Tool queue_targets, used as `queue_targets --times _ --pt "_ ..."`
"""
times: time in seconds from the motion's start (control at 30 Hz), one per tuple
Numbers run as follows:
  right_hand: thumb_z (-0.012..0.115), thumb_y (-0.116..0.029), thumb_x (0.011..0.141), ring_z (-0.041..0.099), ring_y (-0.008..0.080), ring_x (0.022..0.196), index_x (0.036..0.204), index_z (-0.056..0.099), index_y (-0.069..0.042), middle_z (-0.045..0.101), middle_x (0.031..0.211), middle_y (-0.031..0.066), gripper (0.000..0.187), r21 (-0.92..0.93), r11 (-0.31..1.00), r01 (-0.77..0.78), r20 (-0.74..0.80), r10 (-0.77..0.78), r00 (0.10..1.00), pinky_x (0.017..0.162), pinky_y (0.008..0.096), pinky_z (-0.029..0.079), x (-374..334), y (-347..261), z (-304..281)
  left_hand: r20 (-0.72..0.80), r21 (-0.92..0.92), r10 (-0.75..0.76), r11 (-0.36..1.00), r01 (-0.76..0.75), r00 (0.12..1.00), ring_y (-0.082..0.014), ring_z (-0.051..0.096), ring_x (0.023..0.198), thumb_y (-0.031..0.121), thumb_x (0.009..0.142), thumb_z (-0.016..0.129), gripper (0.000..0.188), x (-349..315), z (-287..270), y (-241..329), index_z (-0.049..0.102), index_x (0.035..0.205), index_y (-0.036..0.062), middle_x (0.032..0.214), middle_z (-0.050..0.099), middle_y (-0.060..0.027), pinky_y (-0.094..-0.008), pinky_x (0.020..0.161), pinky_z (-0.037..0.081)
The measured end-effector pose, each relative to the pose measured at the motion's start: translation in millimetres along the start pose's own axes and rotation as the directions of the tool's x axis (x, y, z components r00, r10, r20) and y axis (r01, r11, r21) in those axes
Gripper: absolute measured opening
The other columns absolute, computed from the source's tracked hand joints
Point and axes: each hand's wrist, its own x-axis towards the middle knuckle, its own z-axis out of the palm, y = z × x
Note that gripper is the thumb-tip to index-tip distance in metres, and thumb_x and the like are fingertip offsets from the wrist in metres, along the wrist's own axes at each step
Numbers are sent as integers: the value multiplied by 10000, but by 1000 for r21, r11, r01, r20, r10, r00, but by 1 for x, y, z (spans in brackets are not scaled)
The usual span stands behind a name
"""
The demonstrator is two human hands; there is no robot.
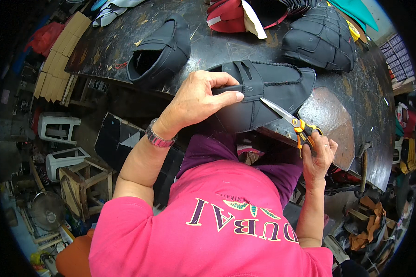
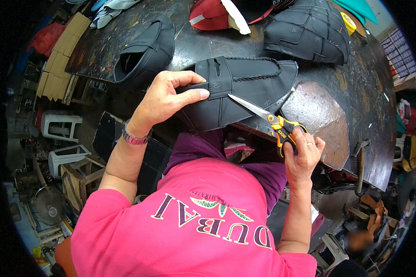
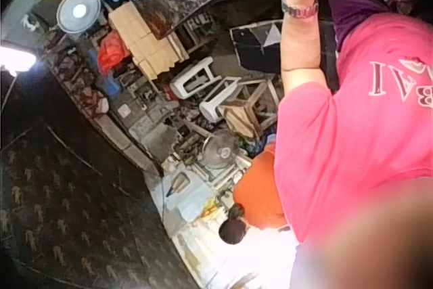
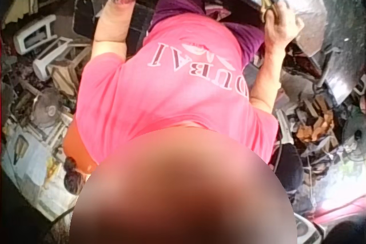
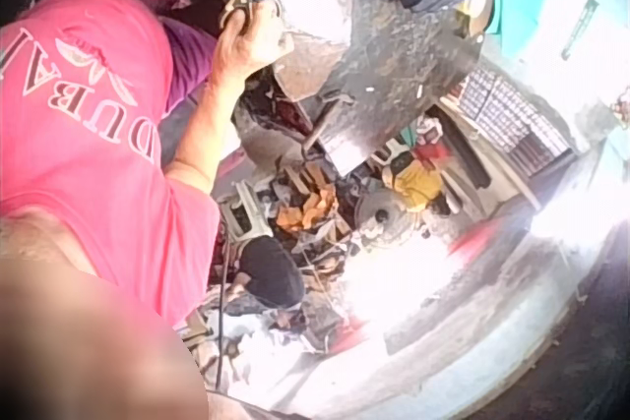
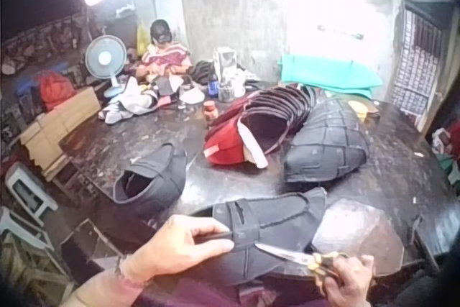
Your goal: The person uses shears to cut the upper part of several black slip-on shoes, separating the upper from the sole. The person handles each shoe one at a time, cuts around the perimeter, and places the cut pieces on the workbench.
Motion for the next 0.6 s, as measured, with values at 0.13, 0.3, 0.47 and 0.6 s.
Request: queue_targets --times 0.13,0.3,0.47,0.6 --pt "757 17 659 628 266 872 1086 655 -34 651 919 82 442 118 990 -76 42 72 997 906 410 375 -2 0 2 -2 17 -13 1000 14 1000 -118 669 757 205 857 762 285 -2 1 -3 736 1013 -32 824 737 -104 -286 713 529" --pt "745 18 663 625 280 883 1083 650 -42 648 907 90 435 79 993 -92 -5 93 996 964 424 362 0 -6 -1 -6 21 -22 1000 22 1000 -126 677 763 208 856 763 289 -1 2 -5 737 1016 -32 830 740 -107 -292 717 534" --pt "741 18 660 626 271 867 1093 649 -55 652 900 85 448 53 997 -60 2 60 998 960 435 354 7 -12 0 -4 34 -14 999 14 1000 -135 678 752 215 852 761 292 -2 2 -3 740 1011 -29 826 737 -114 -295 713 532" --pt "743 19 663 621 254 825 1059 663 -55 652 857 71 411 29 999 -30 25 29 999 884 394 370 11 -12 2 8 71 -40 997 40 999 -135 676 745 220 850 758 287 -2 3 -1 741 997 -27 820 732 -123 -297 703 526"
